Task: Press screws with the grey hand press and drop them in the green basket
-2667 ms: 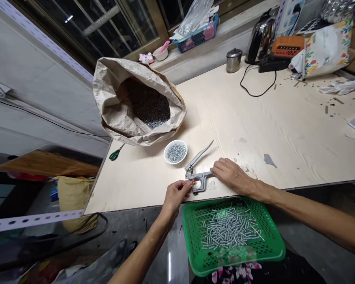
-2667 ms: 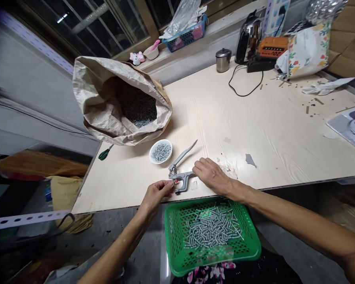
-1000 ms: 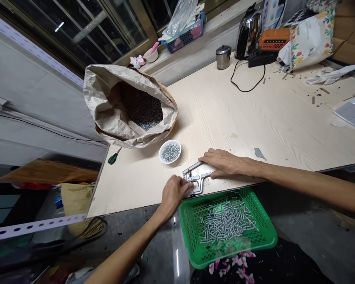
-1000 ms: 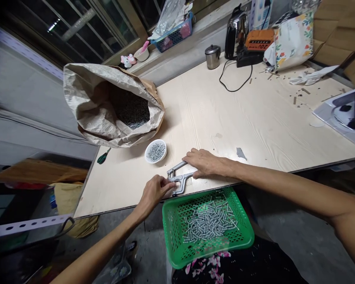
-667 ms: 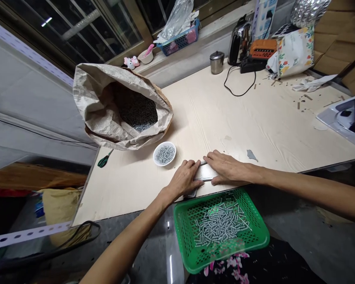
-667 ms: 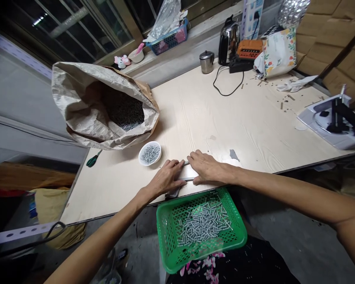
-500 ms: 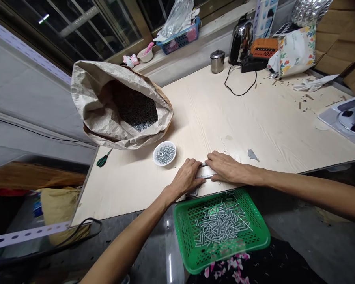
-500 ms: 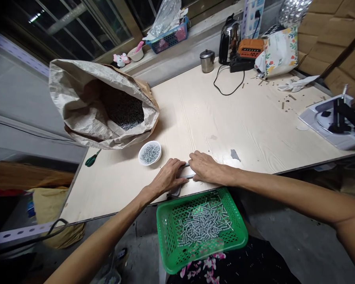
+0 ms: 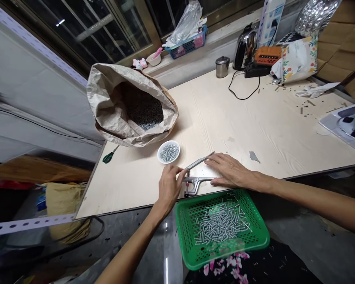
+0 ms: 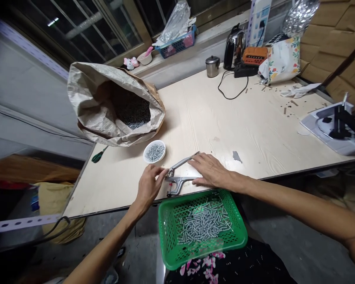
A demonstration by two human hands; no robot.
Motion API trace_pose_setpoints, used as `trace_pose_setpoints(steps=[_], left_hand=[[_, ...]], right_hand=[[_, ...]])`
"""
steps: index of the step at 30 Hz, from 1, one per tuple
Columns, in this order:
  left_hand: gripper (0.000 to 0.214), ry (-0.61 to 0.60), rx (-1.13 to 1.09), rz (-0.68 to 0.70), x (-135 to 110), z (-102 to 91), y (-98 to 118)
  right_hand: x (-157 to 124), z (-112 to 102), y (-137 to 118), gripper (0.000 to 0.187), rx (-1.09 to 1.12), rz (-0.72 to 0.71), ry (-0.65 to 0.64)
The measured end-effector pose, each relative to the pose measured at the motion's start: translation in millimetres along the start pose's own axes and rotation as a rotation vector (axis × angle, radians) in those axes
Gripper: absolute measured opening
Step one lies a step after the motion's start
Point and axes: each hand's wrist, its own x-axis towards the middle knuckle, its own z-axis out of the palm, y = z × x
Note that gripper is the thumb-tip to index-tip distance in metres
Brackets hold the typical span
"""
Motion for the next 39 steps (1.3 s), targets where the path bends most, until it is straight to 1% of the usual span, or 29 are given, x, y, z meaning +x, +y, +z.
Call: trace_pose_setpoints(steps=[1, 2, 4, 5, 7, 10, 12, 15, 17, 20, 21, 22, 23, 25, 26, 27, 28, 29, 31, 33, 34, 35, 36, 37, 39], left_hand=[[0.031, -0.039, 0.026, -0.079, -5, -3.4, -3], [0.034, -0.109, 0.043, -0.153, -10, -5.2, -6], [0.036, -0.283, 0.029, -0.278, -13, -3.8, -9], [0.035, -0.354, 0.004, -0.329, -13, -1.3, -9], [0.032, -0.434, -0.036, -0.392, -9, 4.9, -9], [0.026, -0.457, -0.043, -0.399, 1, 9.1, -9], [0.023, -0.476, -0.017, -0.349, 7, 6.6, -9], [0.026, -0.512, 0.017, -0.289, 13, 0.4, -13], [0.031, -0.544, -0.044, -0.343, 15, -1.7, -17], [0.036, -0.621, -0.243, -0.532, 14, -1.5, -22], [0.036, -0.614, -0.278, -0.566, 13, -1.3, -23], [0.033, -0.560, -0.267, -0.557, 11, -1.5, -23], [0.029, -0.462, -0.206, -0.503, 9, -2.1, -22], [0.020, -0.219, 0.000, -0.338, 5, -4.9, -19], [0.018, -0.137, 0.097, -0.274, 2, -7.0, -16], [0.018, -0.101, 0.161, -0.238, 0, -9.7, -13], [0.018, -0.108, 0.183, -0.228, -3, -12.7, -9], [0.018, -0.149, 0.168, -0.236, -6, -16.0, -5], [0.019, -0.272, 0.075, -0.222, -15, -22.5, 4], [0.019, -0.406, -0.005, -0.128, -24, -28.1, 12], [0.019, -0.454, -0.011, -0.078, -26, -30.2, 14], [0.019, -0.464, 0.013, -0.045, -25, -31.8, 14], [0.021, -0.427, 0.068, -0.032, -21, -32.9, 11], [0.024, -0.349, 0.150, -0.045, -12, -33.6, 6], [0.030, -0.147, 0.350, -0.078, 13, -33.8, -8]], right_hand=[[-1, 2, -2, 0.047, 0.013, -0.003, -0.004], [-2, 5, -4, 0.039, 0.018, -0.003, -0.013], [0, 13, -8, 0.022, -0.002, 0.008, -0.038], [2, 17, -10, 0.014, -0.023, 0.017, -0.048], [8, 25, -12, 0.005, -0.066, 0.031, -0.050], [16, 34, -11, 0.009, -0.108, 0.032, -0.010], [20, 37, -10, 0.012, -0.120, 0.020, 0.027], [22, 41, -13, 0.015, -0.134, -0.017, 0.051], [23, 43, -15, 0.015, -0.137, -0.035, 0.065], [23, 47, -17, 0.016, -0.106, -0.024, 0.114], [23, 49, -17, 0.017, -0.089, -0.014, 0.137], [24, 50, -16, 0.017, -0.075, -0.004, 0.160], [24, 51, -15, 0.017, -0.067, 0.004, 0.179], [24, 53, -13, 0.018, -0.071, 0.008, 0.193], [25, 53, -12, 0.019, -0.080, 0.006, 0.193], [25, 53, -12, 0.019, -0.090, 0.004, 0.190], [25, 53, -12, 0.019, -0.098, 0.004, 0.187], [25, 53, -12, 0.019, -0.102, 0.006, 0.187], [25, 52, -12, 0.019, -0.104, 0.013, 0.191], [25, 53, -14, 0.019, -0.102, 0.018, 0.193], [25, 53, -14, 0.019, -0.102, 0.020, 0.194], [24, 54, -14, 0.019, -0.105, 0.022, 0.197], [24, 54, -15, 0.019, -0.110, 0.024, 0.199], [25, 55, -15, 0.019, -0.117, 0.026, 0.203], [25, 56, -15, 0.019, -0.129, 0.029, 0.208]])
